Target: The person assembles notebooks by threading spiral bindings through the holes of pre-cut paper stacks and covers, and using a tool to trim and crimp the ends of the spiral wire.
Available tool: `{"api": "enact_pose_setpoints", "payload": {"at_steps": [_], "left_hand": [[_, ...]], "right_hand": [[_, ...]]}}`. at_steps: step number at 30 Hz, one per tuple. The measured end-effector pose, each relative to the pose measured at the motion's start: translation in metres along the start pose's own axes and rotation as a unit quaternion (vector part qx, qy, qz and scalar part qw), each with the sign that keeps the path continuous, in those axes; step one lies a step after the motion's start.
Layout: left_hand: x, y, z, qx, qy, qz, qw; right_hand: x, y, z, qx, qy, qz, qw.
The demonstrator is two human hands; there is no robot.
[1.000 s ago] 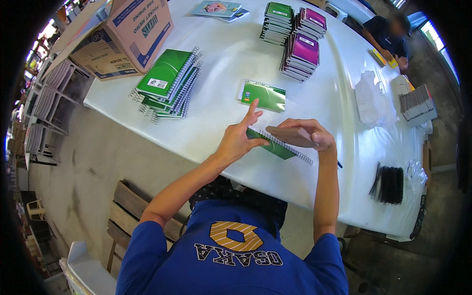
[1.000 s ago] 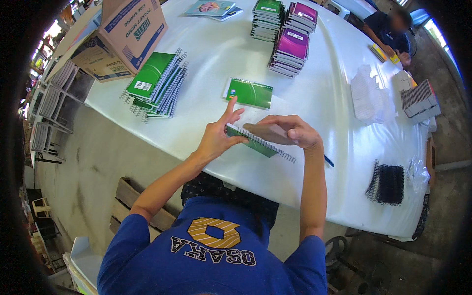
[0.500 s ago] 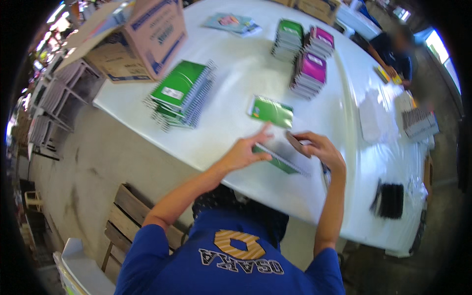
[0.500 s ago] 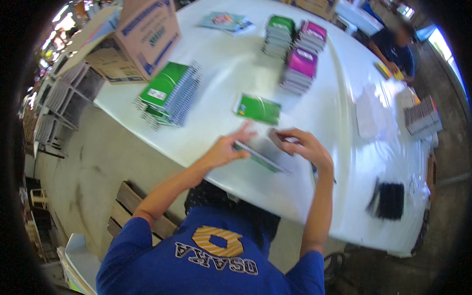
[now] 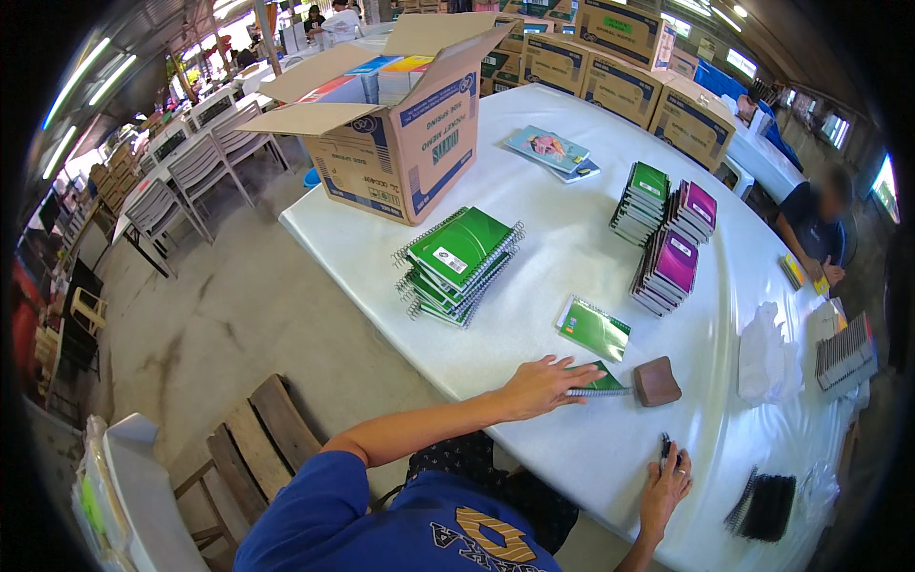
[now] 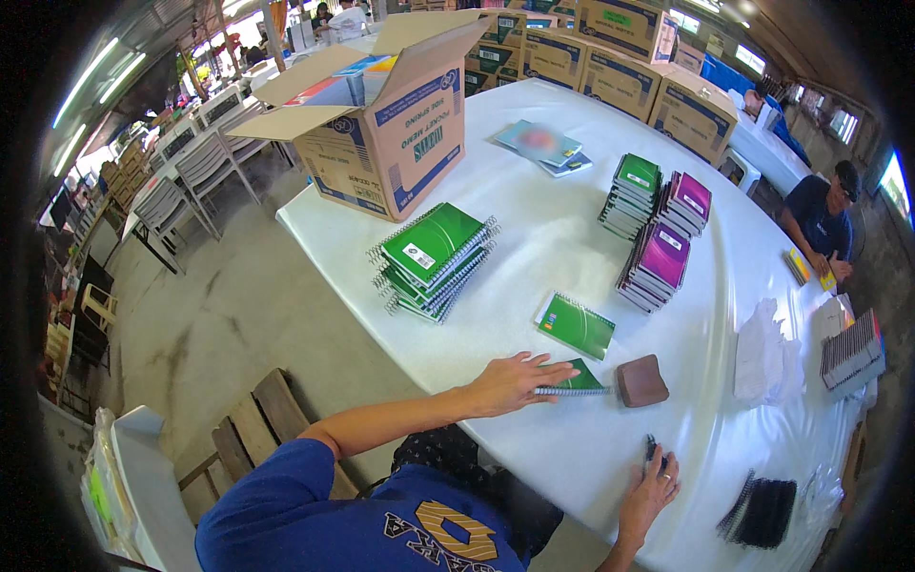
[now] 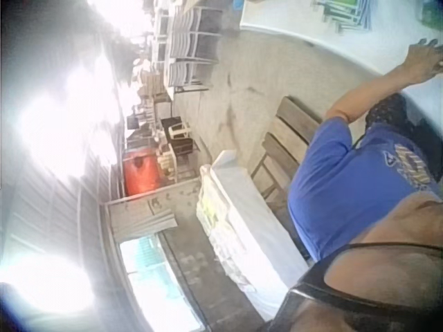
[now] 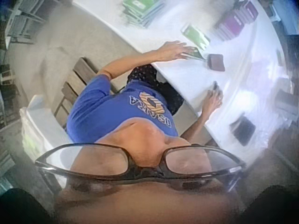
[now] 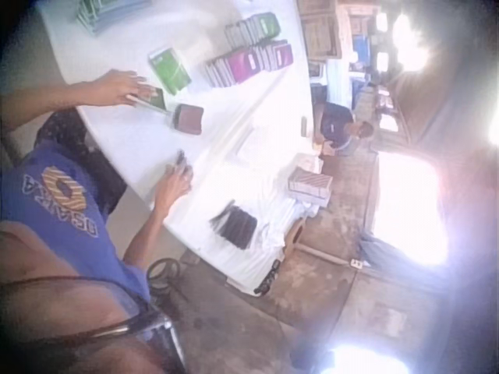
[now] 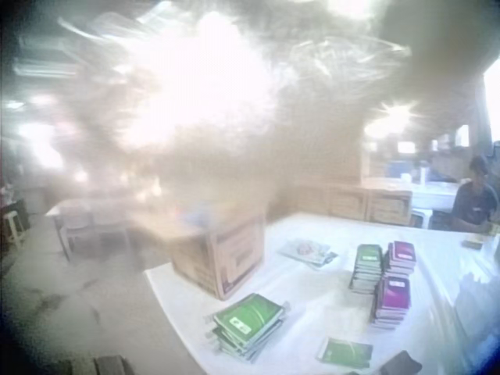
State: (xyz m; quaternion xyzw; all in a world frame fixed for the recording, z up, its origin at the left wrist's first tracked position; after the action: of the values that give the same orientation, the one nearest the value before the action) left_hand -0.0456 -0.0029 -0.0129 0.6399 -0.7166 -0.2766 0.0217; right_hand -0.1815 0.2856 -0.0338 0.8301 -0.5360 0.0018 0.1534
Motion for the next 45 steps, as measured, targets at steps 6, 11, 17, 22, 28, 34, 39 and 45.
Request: {"api": "enact_pose_setpoints", "payload": {"at_steps": [6,11,17,22,28,34,39,45], "left_hand": [[-0.015,-0.001,0.028,0.041,0.045,-0.016,0.998],[-0.030,0.007,0.006,-0.005,-0.018,-0.022,1.000],[-0.035,0.010,-0.006,-0.023,-0.037,-0.070,0.997],[-0.039,0.012,-0.009,-0.034,-0.016,-0.047,0.998],[-0.037,0.006,-0.013,-0.030,0.116,-0.047,0.992],[-0.032,0.010,-0.067,-0.077,0.205,-0.021,0.975],[0.029,0.007,-0.187,-0.159,0.321,-0.056,0.932],[0.107,-0.027,-0.242,-0.155,-0.118,-0.071,0.978]], "right_hand": [[-0.013,0.006,0.008,-0.039,0.048,-0.007,0.998],[0.113,-0.022,-0.050,0.053,0.279,-0.096,0.954],[0.145,-0.027,-0.066,-0.015,0.263,-0.167,0.950],[0.149,-0.027,-0.066,-0.007,0.268,-0.191,0.944],[0.146,-0.025,-0.030,0.411,0.453,0.075,0.787],[0.148,0.000,-0.038,0.370,0.448,-0.067,0.811],[0.118,0.019,-0.016,0.062,0.185,-0.160,0.968],[0.142,0.038,-0.009,0.084,0.340,-0.121,0.929]]}}
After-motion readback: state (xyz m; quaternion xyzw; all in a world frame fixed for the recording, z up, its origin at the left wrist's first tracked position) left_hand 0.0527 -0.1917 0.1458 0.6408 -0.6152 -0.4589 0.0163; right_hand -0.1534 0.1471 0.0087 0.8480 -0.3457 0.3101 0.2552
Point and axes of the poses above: each hand's wrist, its own y-axis towards the middle knuckle, its own z-axis out of the palm, x = y × z, the point moved 6 cm from there along y, towards the middle knuckle, and after that the axes turned 10 degrees about z, right-handed, at the moved point
